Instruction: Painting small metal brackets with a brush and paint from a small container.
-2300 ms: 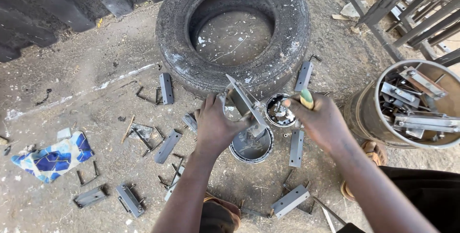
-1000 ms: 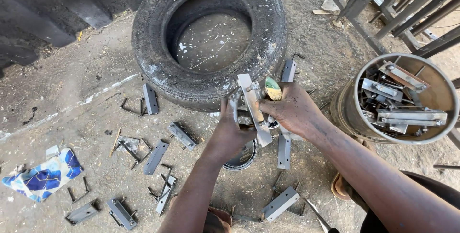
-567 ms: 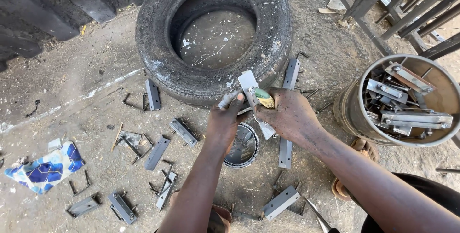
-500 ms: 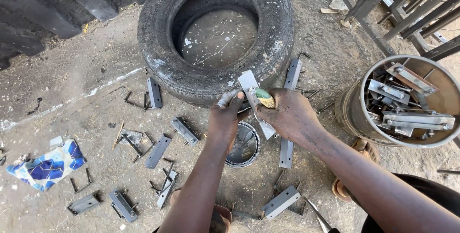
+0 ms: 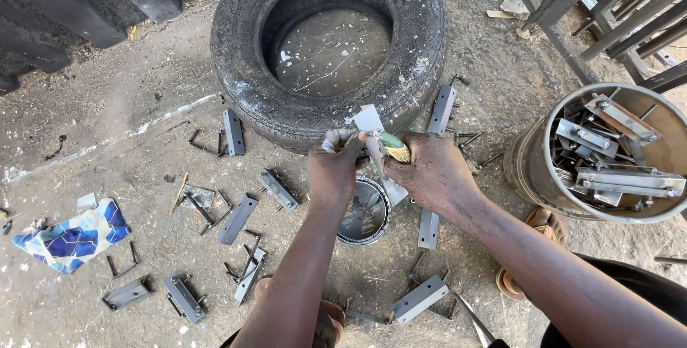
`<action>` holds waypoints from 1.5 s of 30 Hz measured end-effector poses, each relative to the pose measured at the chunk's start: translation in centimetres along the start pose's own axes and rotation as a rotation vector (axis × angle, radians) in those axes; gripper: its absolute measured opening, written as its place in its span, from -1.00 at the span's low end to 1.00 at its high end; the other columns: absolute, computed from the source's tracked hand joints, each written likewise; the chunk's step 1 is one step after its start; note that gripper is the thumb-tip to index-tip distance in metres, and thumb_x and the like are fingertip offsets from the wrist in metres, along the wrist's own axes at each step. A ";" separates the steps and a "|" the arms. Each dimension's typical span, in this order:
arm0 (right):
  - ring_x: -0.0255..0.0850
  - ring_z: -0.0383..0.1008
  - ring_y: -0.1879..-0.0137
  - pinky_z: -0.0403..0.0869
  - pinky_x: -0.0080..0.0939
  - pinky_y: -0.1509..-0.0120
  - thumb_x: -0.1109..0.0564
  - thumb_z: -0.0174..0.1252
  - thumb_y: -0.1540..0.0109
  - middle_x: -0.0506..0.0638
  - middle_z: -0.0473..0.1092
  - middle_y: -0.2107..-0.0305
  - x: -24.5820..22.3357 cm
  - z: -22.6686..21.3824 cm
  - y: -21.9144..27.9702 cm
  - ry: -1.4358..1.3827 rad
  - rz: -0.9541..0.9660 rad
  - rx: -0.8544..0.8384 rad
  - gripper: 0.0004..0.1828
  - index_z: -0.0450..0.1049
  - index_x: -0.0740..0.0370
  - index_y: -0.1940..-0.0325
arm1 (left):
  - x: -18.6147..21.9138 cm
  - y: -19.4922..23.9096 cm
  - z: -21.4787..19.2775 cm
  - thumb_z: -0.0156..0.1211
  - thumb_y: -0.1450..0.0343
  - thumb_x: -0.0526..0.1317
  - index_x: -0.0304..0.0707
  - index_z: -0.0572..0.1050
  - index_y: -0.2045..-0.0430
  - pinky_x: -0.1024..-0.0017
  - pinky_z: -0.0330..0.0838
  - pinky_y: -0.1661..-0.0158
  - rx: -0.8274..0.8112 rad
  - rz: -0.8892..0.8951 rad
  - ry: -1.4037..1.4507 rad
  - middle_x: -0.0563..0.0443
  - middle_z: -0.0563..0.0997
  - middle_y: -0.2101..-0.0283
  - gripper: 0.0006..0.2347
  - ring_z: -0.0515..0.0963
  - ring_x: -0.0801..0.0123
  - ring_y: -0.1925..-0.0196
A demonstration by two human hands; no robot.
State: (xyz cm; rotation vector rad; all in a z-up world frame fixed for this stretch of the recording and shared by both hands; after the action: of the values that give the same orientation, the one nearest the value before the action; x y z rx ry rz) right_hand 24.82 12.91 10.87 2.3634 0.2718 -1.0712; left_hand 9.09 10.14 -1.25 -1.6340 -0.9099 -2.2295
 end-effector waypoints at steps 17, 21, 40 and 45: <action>-0.16 0.26 0.64 0.25 -0.31 0.55 0.23 0.11 -0.31 0.26 0.42 0.47 5.9 -1.7 -1.9 -0.065 0.275 -0.131 -0.45 0.28 0.38 -0.40 | 3.1 -1.9 -8.1 0.22 -0.46 -0.32 -0.18 0.60 0.27 0.56 0.53 0.39 0.139 0.137 -0.391 0.05 0.62 0.42 -0.94 0.57 0.51 0.44; -0.20 0.24 0.67 0.25 -0.32 0.59 0.20 0.07 -0.33 0.28 0.41 0.49 13.1 3.2 -2.7 0.039 0.340 -0.258 -0.48 0.31 0.41 -0.37 | 3.7 -1.7 -8.6 0.27 -0.42 -0.34 -0.32 0.55 0.27 0.57 0.60 0.31 0.055 0.053 -0.185 0.01 0.56 0.39 -0.92 0.58 0.47 0.39; -0.23 0.36 0.20 0.55 -0.25 0.17 0.12 0.29 -0.20 0.00 0.33 0.36 3.7 -1.9 -3.4 -0.676 -0.062 -0.426 -0.58 0.59 0.35 -0.12 | 1.5 0.7 -8.4 0.18 -0.43 -0.46 -0.37 0.57 0.29 0.40 0.74 0.29 -0.555 -0.323 0.268 -0.16 0.69 0.29 -0.93 0.75 0.18 0.29; -0.25 0.40 0.24 0.56 -0.25 0.20 0.17 0.37 -0.15 0.04 0.41 0.41 4.8 -2.0 -3.1 -0.686 -0.093 -0.487 -0.68 0.65 0.36 0.04 | 0.2 0.8 -7.5 0.20 -0.42 -0.45 -0.38 0.58 0.31 0.46 0.74 0.37 -0.626 -0.387 0.256 -0.15 0.68 0.33 -0.94 0.74 0.22 0.35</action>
State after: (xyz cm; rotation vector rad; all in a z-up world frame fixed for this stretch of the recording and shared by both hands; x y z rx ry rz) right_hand 28.12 16.44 7.24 1.4710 0.3370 -1.5745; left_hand 3.60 5.07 -2.14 -1.4032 -0.5152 -3.1418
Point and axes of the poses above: each hand's wrist, its own y-axis away from the middle knuckle, its own z-axis out of the palm, x = y × z, the point moved 2 cm from there along -y, towards the middle knuckle
